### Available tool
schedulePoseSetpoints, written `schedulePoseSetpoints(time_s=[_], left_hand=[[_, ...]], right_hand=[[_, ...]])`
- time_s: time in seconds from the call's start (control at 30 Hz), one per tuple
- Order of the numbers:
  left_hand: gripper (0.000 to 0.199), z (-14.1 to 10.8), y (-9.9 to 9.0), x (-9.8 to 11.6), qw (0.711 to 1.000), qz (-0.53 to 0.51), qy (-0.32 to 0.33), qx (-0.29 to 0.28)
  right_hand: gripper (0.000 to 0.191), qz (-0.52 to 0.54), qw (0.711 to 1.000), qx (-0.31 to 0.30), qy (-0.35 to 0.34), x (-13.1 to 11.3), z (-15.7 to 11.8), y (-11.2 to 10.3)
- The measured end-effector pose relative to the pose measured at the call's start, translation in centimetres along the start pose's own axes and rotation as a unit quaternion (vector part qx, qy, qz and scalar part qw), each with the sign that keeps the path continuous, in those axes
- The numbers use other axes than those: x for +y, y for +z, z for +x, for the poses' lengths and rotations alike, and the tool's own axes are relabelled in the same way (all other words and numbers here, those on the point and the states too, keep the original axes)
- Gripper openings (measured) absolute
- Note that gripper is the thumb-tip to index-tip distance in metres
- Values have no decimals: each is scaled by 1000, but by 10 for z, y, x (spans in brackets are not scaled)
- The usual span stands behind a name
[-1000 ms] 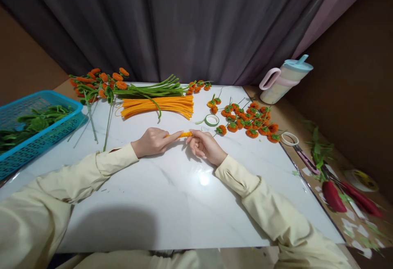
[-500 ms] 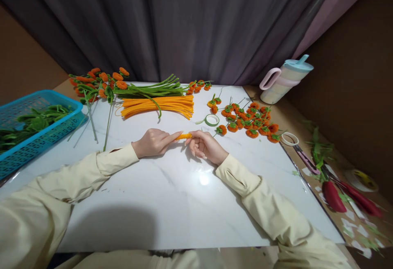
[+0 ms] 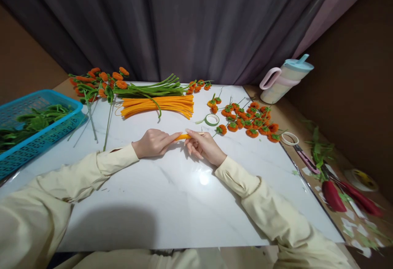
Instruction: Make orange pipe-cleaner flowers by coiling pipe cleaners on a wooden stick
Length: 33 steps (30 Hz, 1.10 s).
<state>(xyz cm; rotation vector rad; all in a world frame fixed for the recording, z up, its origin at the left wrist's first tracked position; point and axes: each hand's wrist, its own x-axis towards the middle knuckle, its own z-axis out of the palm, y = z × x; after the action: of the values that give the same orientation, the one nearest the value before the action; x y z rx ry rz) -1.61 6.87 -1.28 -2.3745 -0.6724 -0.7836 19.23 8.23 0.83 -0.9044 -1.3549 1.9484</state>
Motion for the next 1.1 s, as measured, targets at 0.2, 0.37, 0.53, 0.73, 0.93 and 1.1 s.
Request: schedulePoseSetpoints(time_s=[0.2, 0.37, 0.53, 0.73, 0.93, 1.1], left_hand=[[32, -1, 0, -2, 1000, 13, 9, -5], [33, 0, 0, -3, 999, 27, 24, 6], [39, 0, 1, -3, 999, 37, 33, 12], [37, -4, 3, -3, 1000, 7, 11, -24], [35, -4, 2, -5, 1000, -19, 10, -21], [35, -3, 1, -5, 1000, -6, 25, 3]], right_hand=[[42, -15, 1000, 10, 26, -1, 1, -1], [39, -10, 999, -10, 44, 0, 1, -7], [37, 16, 996, -52, 66, 2, 2, -17], [35, 24, 992, -78, 92, -1, 2, -21], [39, -9, 991, -90, 98, -5, 2, -19], [40, -20, 989, -91, 112, -7, 1, -19]])
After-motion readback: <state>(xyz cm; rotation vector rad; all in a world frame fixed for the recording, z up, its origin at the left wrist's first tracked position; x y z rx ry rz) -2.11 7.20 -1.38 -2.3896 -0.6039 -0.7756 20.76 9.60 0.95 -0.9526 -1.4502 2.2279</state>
